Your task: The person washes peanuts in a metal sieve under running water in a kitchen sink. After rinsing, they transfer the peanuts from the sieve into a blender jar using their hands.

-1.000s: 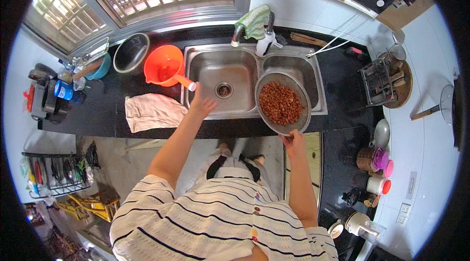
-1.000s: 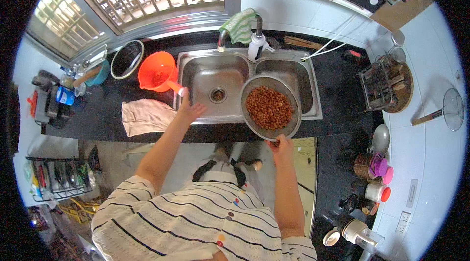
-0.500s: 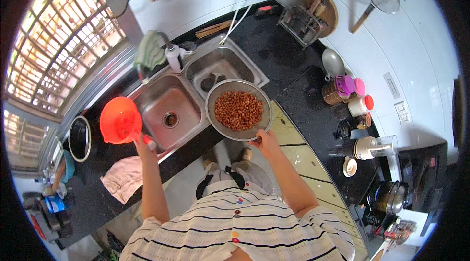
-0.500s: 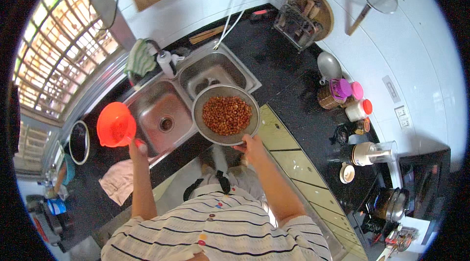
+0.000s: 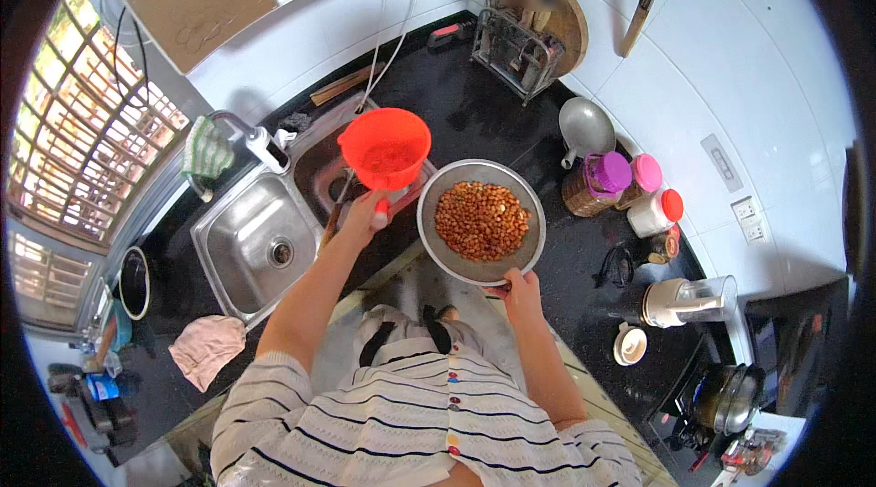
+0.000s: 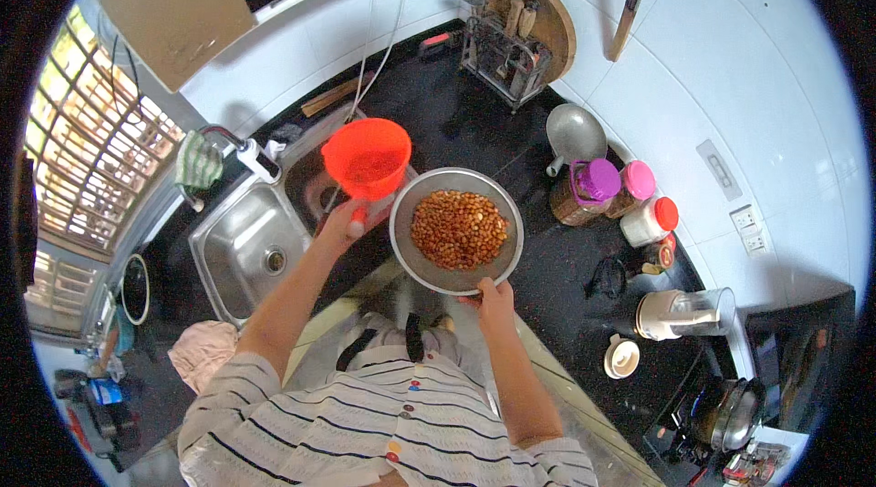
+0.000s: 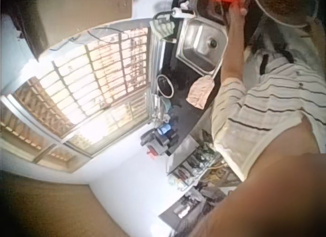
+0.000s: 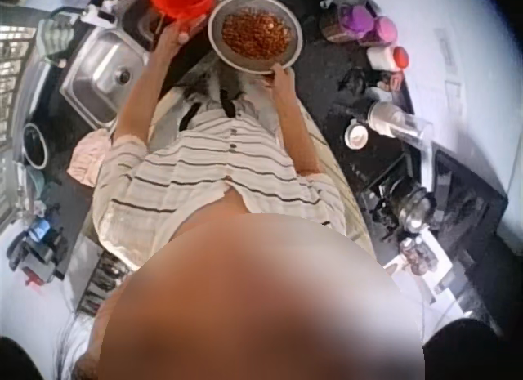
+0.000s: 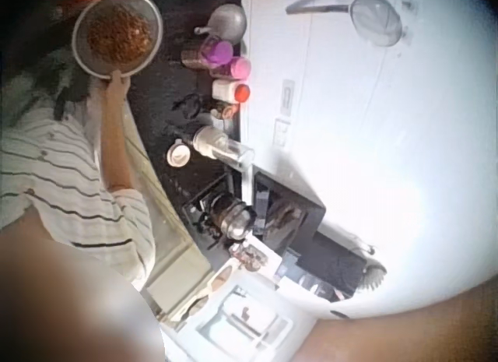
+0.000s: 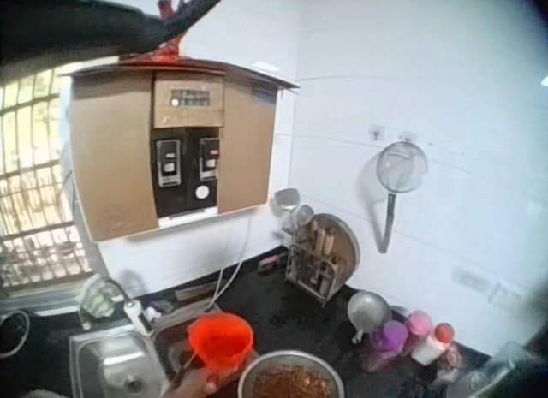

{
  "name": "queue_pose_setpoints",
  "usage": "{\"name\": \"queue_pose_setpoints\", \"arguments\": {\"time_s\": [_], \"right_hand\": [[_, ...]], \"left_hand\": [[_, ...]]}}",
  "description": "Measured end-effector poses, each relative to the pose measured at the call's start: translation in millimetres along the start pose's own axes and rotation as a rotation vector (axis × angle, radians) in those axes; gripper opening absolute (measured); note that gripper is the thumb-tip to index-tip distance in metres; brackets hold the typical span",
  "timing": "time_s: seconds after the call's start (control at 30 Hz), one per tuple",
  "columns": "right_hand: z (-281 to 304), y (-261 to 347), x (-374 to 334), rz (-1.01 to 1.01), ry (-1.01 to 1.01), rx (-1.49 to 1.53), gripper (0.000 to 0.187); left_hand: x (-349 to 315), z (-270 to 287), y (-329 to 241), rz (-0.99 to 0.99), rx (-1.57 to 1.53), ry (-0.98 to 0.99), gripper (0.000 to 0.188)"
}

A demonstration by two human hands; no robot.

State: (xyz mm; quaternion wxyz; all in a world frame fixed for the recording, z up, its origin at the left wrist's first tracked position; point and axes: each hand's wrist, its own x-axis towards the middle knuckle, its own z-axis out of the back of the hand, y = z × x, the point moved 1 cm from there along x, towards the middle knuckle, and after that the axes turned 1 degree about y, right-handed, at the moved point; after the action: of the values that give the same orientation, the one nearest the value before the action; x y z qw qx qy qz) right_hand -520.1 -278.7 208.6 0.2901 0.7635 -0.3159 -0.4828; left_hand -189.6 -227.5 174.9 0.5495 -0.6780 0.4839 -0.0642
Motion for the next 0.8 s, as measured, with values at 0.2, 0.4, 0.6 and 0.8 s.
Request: {"name": "queue_pose_setpoints", "arguments": {"time_s": [0.2,0.4,0.6,0.8], "right_hand": [[32.2,24.2,27.3,0.009,-0.121,0.057,0.021],[16.4,46.1,68.0,0.002,-0.129,0.042,0.022],[-19.4,78.0,113.5,-0.055,-0.139,-0.005,0.020],[-59.8,108.9,148.6,-0.115,-0.040,-0.062,0.028]], "left_hand": [[117.5,-64.8,-2.4,0.084,0.142,0.082,0.022],[221.4,-99.2,-6.3,0.142,0.095,0.154,0.020],[310.4,-122.2,-25.2,0.179,0.032,0.188,0.021],[333.9,-108.9,-43.4,-0.126,0.331,-0.148,0.039]]}}
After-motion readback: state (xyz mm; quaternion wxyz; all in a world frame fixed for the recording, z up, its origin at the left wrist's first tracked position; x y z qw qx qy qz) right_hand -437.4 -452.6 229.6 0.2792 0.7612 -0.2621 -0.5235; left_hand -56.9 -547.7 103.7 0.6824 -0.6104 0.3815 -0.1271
